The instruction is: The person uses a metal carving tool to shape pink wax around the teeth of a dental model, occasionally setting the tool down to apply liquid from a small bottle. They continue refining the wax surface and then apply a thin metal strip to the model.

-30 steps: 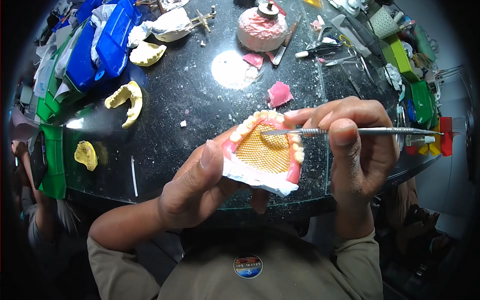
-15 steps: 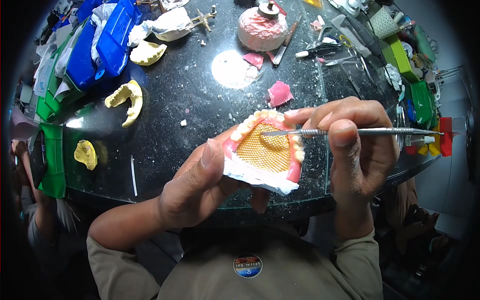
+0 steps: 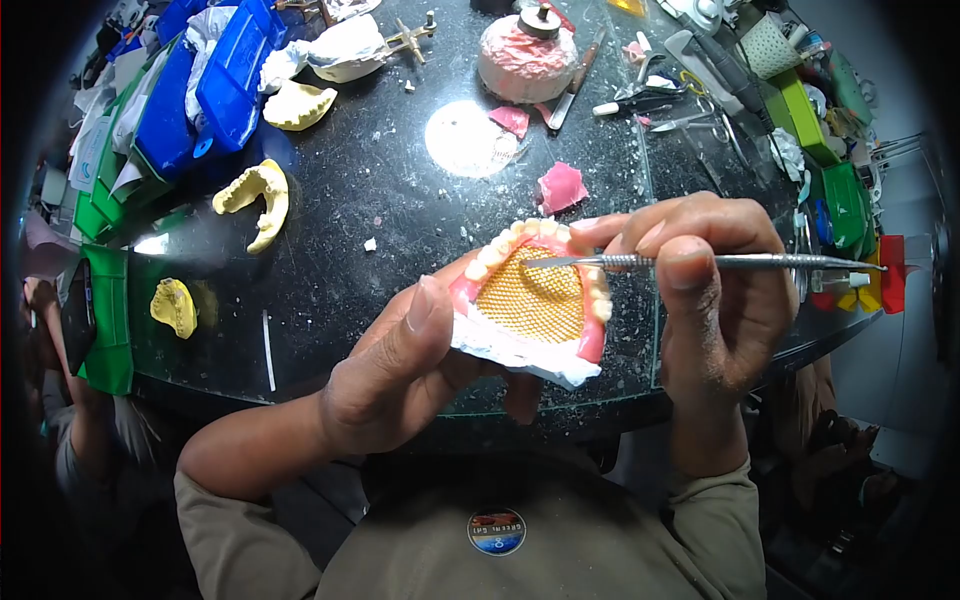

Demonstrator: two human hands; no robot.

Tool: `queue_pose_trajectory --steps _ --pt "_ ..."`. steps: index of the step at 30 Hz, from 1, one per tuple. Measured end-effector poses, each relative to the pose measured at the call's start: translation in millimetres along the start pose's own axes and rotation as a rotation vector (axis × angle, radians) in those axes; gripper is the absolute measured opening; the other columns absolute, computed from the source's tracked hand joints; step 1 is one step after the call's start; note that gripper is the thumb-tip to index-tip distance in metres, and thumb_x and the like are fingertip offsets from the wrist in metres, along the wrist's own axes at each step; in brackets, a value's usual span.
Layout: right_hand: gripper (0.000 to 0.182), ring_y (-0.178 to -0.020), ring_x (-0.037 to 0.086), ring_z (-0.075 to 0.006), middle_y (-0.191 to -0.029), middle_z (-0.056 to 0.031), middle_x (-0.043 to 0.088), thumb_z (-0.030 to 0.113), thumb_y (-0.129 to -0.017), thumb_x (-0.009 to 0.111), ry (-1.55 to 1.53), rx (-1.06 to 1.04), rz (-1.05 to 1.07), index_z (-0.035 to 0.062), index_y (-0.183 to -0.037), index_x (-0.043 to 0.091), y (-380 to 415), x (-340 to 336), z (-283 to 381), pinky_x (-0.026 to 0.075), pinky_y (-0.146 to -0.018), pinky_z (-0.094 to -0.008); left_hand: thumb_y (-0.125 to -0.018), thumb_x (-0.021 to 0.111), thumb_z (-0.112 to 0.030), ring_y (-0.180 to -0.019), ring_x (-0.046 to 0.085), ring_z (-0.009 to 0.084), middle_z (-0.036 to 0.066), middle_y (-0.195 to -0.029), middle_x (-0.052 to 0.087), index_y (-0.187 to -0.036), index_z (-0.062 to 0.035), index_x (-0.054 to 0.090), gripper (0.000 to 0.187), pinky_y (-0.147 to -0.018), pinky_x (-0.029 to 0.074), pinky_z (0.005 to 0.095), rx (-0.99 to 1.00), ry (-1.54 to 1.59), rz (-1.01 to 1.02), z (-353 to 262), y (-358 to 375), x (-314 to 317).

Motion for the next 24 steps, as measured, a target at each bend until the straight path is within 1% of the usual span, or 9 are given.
queue_pose_trajectory --steps 7,13,15,16,18,20,22,23,24 --pt "0.027 -0.072 0.063 -0.0242 -0.074 -0.0123 0.057 0.026 -0.089 0.053 0.028 0.002 0.003 -0.0002 -0.085 0.048 -1 -1 0 0.054 -0.068 -0.0402 -0.080 0.029 -0.070 -0.114 0.048 0.0293 0.024 -0.129 0.039 -0.139 0.0003 0.006 0.095 -0.071 0.052 0.0349 0.013 0.013 0.011 0 -1 0" --pt "0.027 -0.072 0.063 -0.0244 -0.073 -0.0125 0.057 0.026 -0.090 0.053 0.004 0.003 -0.007 -0.0002 -0.086 0.048 0 -2 0 0.054 -0.068 -0.0400 -0.080 0.029 -0.071 -0.115 0.048 0.0293 0.025 -0.129 0.039 -0.139 0.0006 0.007 0.095 -0.074 0.051 0.0342 -0.003 -0.001 0.033 0 -1 1" --pt "0.027 -0.071 0.062 -0.0238 -0.073 -0.0123 0.056 0.026 -0.090 0.051 -0.022 -0.047 -0.041 -0.0002 -0.086 0.048 -1 -6 5 0.054 -0.068 -0.0403 -0.080 0.029 -0.071 -0.113 0.049 0.0296 0.027 -0.130 0.037 -0.139 -0.0009 0.009 0.094 -0.073 0.051 0.0350 -0.008 0.001 0.058 1 -1 2" --pt "0.027 -0.070 0.061 -0.0232 -0.073 -0.0123 0.056 0.026 -0.091 0.050 -0.036 -0.109 -0.069 -0.0002 -0.086 0.048 -3 -12 9 0.054 -0.068 -0.0405 -0.080 0.030 -0.071 -0.112 0.050 0.0297 0.028 -0.130 0.035 -0.139 -0.0017 0.010 0.093 -0.073 0.051 0.0354 -0.009 0.002 0.079 1 -2 2" --pt "0.029 -0.068 0.058 -0.0216 -0.077 -0.0119 0.054 0.028 -0.093 0.044 -0.050 -0.192 -0.137 0.0001 -0.091 0.049 -5 -35 18 0.053 -0.065 -0.0384 -0.080 0.032 -0.070 -0.105 0.052 0.0278 0.029 -0.128 0.036 -0.140 -0.0040 0.011 0.092 -0.073 0.050 0.0346 0.026 0.089 0.022 1 -1 -4" --pt "0.031 -0.067 0.054 -0.0199 -0.080 -0.0115 0.053 0.030 -0.095 0.038 -0.009 -0.225 -0.219 0.0005 -0.096 0.049 0 -66 29 0.051 -0.062 -0.0363 -0.080 0.034 -0.070 -0.099 0.055 0.0260 0.030 -0.125 0.036 -0.140 -0.0063 0.011 0.090 -0.073 0.049 0.0338 0.036 0.201 -0.004 4 3 -5" --pt "0.029 -0.065 0.053 -0.0198 -0.079 -0.0107 0.052 0.028 -0.095 0.039 0.059 -0.199 -0.296 0.0014 -0.097 0.049 16 -100 35 0.047 -0.058 -0.0322 -0.081 0.036 -0.068 -0.091 0.058 0.0225 0.029 -0.121 0.038 -0.140 -0.0071 0.011 0.089 -0.076 0.047 0.0326 0.047 0.296 0.011 4 2 -3" --pt "0.027 -0.065 0.053 -0.0198 -0.079 -0.0103 0.052 0.027 -0.095 0.039 0.093 -0.185 -0.333 0.0019 -0.097 0.049 25 -117 39 0.045 -0.057 -0.0301 -0.081 0.036 -0.068 -0.089 0.058 0.0224 0.030 -0.122 0.037 -0.140 -0.0067 0.010 0.089 -0.073 0.048 0.0332 0.064 0.360 -0.114 6 4 -8" --pt "0.024 -0.061 0.056 -0.0192 -0.077 -0.0115 0.054 0.023 -0.095 0.042 0.135 -0.167 -0.424 0.0004 -0.096 0.049 38 -133 36 0.048 -0.055 -0.0286 -0.082 0.035 -0.067 -0.087 0.059 0.0234 0.030 -0.121 0.038 -0.140 -0.0054 0.010 0.088 -0.072 0.049 0.0329 0.069 0.338 -0.072 4 2 -7"
Point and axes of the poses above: each hand's wrist, its own y-axis away from the middle knuckle, its own x-axis out of the palm, z = x × y, the point moved 10 cm from there along -y, towards the middle knuckle
